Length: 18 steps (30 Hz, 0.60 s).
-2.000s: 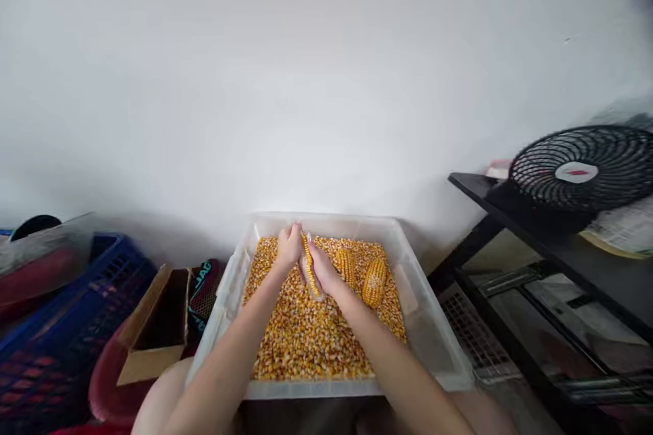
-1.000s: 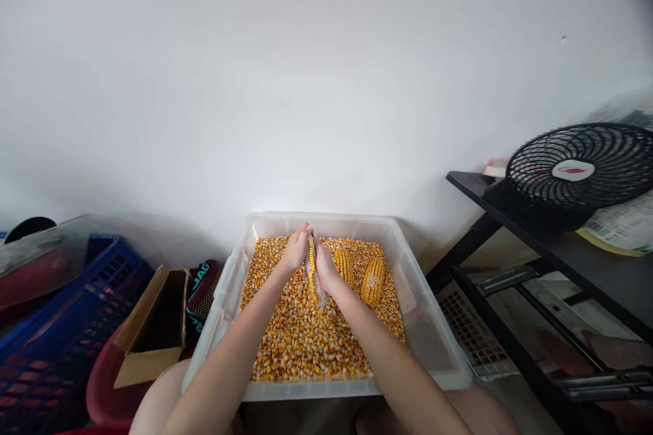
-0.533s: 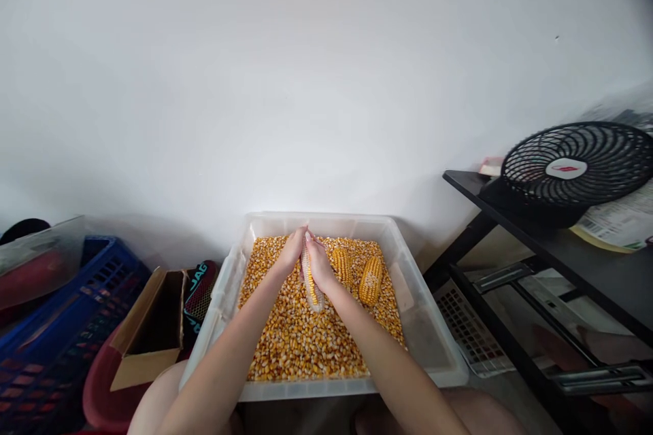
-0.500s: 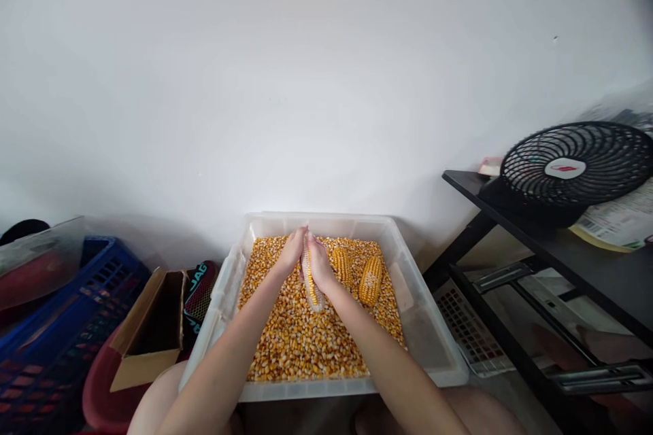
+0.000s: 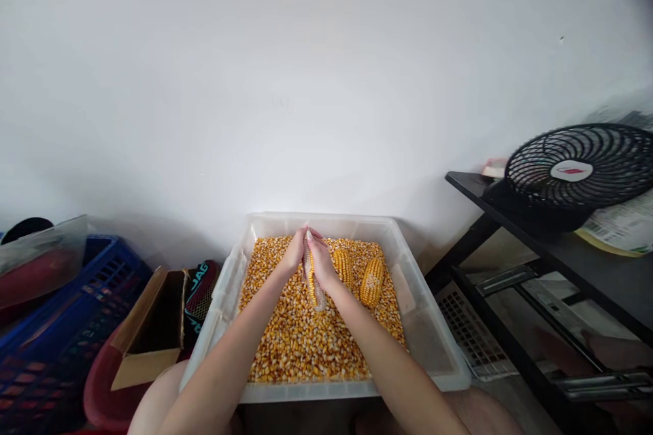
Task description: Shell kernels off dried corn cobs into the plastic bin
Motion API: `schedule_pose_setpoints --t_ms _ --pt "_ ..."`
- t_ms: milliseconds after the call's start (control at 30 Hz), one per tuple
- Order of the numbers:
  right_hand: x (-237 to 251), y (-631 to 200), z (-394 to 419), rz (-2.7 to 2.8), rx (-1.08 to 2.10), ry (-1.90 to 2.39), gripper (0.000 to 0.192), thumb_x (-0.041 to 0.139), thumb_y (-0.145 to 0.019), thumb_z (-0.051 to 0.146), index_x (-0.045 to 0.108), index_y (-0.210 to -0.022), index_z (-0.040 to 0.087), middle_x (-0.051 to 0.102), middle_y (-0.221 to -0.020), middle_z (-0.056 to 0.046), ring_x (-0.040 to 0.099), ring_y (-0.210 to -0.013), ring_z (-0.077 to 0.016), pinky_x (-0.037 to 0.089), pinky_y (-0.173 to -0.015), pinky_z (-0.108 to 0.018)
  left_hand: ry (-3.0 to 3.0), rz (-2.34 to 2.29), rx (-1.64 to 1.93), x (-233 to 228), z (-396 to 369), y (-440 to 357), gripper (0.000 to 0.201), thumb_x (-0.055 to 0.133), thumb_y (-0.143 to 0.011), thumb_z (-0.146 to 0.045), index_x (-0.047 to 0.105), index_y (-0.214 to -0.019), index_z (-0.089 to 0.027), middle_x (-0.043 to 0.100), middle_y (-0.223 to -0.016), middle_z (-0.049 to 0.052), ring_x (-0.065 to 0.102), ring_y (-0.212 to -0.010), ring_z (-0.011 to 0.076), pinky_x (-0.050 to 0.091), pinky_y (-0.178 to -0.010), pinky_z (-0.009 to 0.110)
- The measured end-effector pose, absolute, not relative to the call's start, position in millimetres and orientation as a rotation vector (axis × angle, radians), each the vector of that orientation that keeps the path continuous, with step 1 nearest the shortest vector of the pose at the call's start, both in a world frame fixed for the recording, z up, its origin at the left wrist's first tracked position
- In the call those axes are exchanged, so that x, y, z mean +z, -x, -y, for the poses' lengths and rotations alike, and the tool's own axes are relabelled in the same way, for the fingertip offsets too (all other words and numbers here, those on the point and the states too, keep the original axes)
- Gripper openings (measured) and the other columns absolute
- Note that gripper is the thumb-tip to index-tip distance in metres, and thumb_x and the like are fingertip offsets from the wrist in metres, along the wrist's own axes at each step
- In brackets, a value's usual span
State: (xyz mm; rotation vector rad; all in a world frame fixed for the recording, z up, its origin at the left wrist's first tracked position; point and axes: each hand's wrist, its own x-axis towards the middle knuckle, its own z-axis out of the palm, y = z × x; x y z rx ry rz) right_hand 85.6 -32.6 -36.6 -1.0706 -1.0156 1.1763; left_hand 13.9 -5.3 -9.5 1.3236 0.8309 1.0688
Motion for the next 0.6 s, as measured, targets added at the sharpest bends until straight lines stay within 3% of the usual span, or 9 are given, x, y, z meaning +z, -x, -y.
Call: schedule_pose_setpoints --t_ms 200,367,600 --pt "-37 -86 30 0.951 1.118 0.930 0.045 0.050 -0.080 0.055 0.063 -0.101 0.018 0.065 -0.110 -0.009 0.057 -0.108 -0.0211 0.045 -0.088 -0.032 -1.322 -0.893 1.130 -15 0 -16 0.042 0.031 -0.084 -0.044 0.059 -0.069 -0.017 0.062 -0.061 0.004 0.059 -0.071 0.0202 0.047 -0.074 0.032" --pt "-40 -84 29 0.895 1.126 0.965 0.045 0.048 -0.080 0.056 0.063 -0.101 0.019 0.066 -0.108 -0.008 0.057 -0.108 -0.0213 0.046 -0.085 -0.032 -1.299 -0.923 1.145 -17 0 -17 0.043 0.033 -0.083 -0.048 0.060 -0.070 -0.017 0.061 -0.062 0.003 0.058 -0.068 0.0193 0.047 -0.072 0.031" --pt "-28 -83 36 0.743 1.449 1.027 0.049 0.037 -0.082 0.062 0.062 -0.089 0.021 0.067 -0.071 -0.003 0.064 -0.072 -0.0204 0.049 -0.059 -0.030 -1.351 -0.955 1.027 -8 6 -10 0.048 0.041 -0.080 -0.054 0.064 -0.065 -0.014 0.061 -0.054 0.005 0.057 -0.054 0.0187 0.045 -0.056 0.029"
